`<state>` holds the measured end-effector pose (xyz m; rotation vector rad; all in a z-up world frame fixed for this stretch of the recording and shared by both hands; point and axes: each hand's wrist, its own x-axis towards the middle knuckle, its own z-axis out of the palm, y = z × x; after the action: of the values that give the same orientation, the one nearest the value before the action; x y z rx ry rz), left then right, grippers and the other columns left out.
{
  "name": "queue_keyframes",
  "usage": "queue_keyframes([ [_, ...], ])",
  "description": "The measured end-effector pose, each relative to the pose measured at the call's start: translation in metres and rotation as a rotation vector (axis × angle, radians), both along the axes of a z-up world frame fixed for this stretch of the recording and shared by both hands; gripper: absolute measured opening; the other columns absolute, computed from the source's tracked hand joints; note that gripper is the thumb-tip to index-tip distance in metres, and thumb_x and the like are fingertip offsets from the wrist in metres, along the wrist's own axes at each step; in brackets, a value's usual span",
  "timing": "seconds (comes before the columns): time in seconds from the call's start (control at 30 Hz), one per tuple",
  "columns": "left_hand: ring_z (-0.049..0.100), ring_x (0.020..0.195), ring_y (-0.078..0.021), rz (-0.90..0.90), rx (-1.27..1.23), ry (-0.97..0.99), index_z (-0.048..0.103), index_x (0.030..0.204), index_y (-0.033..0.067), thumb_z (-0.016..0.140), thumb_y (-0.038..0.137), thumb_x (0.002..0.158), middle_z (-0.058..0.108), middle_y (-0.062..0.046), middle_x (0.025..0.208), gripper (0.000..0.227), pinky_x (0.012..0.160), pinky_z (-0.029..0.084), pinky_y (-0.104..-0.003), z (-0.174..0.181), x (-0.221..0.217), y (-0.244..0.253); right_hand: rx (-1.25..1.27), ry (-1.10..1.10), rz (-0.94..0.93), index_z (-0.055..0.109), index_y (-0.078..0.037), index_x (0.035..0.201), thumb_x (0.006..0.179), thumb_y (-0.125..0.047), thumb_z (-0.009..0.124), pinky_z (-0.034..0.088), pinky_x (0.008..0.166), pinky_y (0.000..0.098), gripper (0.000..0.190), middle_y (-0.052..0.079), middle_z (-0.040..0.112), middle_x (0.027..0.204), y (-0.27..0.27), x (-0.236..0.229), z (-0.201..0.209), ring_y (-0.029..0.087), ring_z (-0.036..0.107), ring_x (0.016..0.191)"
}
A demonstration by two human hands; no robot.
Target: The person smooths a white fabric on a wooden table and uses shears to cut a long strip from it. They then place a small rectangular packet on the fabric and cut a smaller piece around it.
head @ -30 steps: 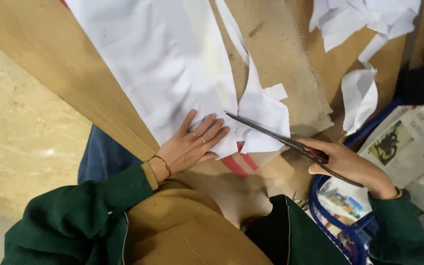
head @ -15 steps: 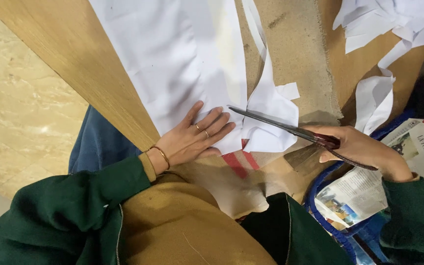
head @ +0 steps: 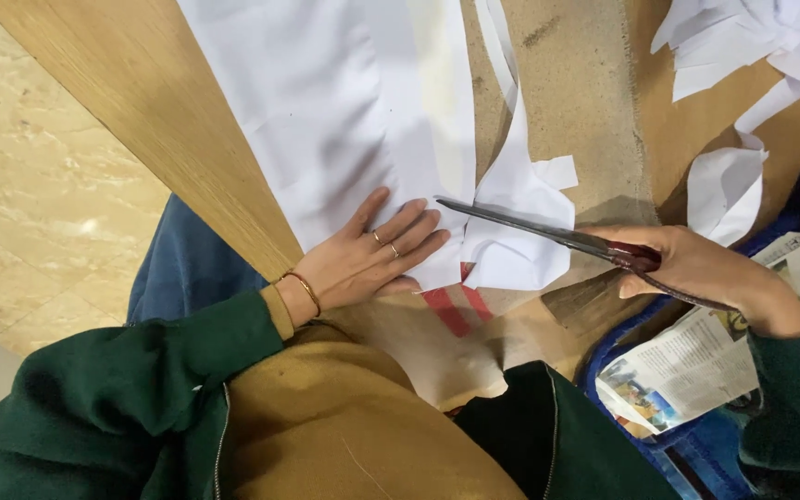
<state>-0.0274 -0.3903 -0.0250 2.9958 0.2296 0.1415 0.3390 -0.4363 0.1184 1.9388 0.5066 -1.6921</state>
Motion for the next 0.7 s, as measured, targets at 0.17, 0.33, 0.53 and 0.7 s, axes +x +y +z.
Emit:
queue_keyframes([
  [0.17, 0.039, 0.148, -0.0235, -0.008, -0.004, -0.004, 0.034, 0.161, 0.0192, 0.048, 0.076, 0.098, 0.044, -0.004, 0.157, 0.086, 0.121, 0.03, -0.057, 0.0, 0.001, 0.001, 0.04, 0.012, -0.103, 0.066, -0.028, 0.15, 0.077, 0.002, 0.074, 0.036, 0.073, 0.029, 0.08, 0.002, 0.07, 0.116, -0.02, 0.006, -0.008, 0.021, 0.051, 0.082],
  [0.33, 0.039, 0.148, -0.0241, -0.011, -0.003, 0.007, 0.033, 0.162, 0.019, 0.046, 0.075, 0.099, 0.043, -0.004, 0.159, 0.085, 0.122, 0.028, -0.058, 0.001, 0.0, 0.001, 0.113, 0.141, -0.207, 0.065, -0.02, 0.147, 0.076, -0.002, 0.077, 0.045, 0.104, 0.0297, 0.074, -0.003, 0.073, 0.141, -0.032, 0.008, -0.011, 0.012, 0.066, 0.125],
  [0.53, 0.041, 0.146, -0.0245, -0.008, -0.04, -0.017, 0.037, 0.159, 0.0173, 0.054, 0.073, 0.096, 0.045, -0.005, 0.156, 0.086, 0.119, 0.033, -0.057, 0.003, 0.001, 0.002, 0.158, 0.201, -0.087, 0.065, -0.022, 0.147, 0.078, -0.023, 0.076, 0.045, 0.098, 0.0263, 0.071, -0.007, 0.075, 0.133, -0.053, 0.018, -0.016, 0.009, 0.066, 0.115],
  [0.7, 0.04, 0.146, -0.0233, 0.0, -0.007, -0.018, 0.039, 0.159, 0.0189, 0.056, 0.077, 0.092, 0.044, -0.004, 0.157, 0.09, 0.121, 0.03, -0.057, 0.005, 0.001, 0.003, 0.163, 0.225, -0.169, 0.063, -0.019, 0.149, 0.083, -0.017, 0.075, 0.039, 0.077, 0.0268, 0.067, -0.003, 0.061, 0.106, -0.08, 0.024, -0.022, 0.011, 0.053, 0.09],
])
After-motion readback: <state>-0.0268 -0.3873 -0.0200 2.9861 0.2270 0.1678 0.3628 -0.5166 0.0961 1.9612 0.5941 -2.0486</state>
